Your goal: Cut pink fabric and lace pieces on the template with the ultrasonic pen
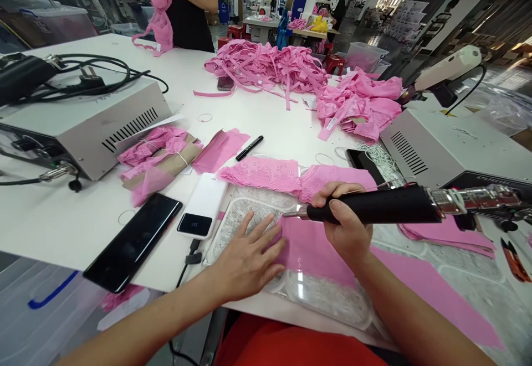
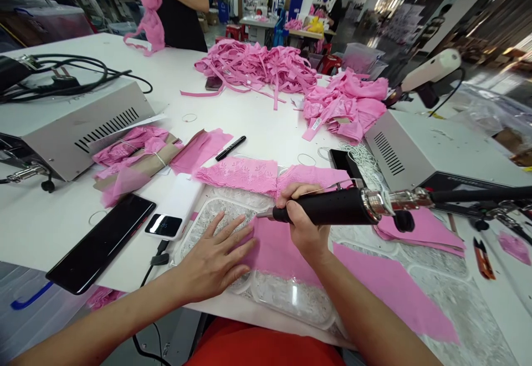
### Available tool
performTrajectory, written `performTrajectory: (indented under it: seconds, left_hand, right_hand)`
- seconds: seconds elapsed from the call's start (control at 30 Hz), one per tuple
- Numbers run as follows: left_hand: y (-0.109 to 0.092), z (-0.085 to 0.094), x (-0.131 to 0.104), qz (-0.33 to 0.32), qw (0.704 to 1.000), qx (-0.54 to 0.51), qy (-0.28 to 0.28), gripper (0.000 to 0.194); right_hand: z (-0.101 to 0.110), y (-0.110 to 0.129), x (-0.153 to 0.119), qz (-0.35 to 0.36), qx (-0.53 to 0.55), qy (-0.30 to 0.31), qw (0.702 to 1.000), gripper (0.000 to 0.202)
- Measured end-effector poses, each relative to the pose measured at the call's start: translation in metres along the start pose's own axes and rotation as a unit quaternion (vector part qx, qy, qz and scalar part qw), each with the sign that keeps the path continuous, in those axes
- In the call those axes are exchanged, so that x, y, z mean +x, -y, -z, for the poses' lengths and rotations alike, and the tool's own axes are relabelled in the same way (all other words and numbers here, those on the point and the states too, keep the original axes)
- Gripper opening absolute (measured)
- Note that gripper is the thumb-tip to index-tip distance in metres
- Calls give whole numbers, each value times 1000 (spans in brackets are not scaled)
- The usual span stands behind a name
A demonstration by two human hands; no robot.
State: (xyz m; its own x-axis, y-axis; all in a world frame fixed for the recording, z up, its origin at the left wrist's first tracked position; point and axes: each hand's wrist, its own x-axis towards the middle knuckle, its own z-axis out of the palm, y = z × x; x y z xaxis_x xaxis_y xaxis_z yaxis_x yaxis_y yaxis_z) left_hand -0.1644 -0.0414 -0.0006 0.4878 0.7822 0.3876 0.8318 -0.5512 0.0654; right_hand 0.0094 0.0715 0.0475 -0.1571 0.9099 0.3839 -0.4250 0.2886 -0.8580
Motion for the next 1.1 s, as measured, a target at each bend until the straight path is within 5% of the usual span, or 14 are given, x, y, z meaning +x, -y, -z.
performTrajectory:
  seconds: [0.43, 1.1]
  left_hand:
    - [-5, 36, -36, 34, 998, -46, 26, 36]
    - [-7, 26, -50, 31, 998, -51, 19, 44]
  right_hand:
    - [-6, 8, -10, -25, 4, 10, 1000, 11]
    - [-5, 5, -9, -15, -25, 7, 1000, 12]
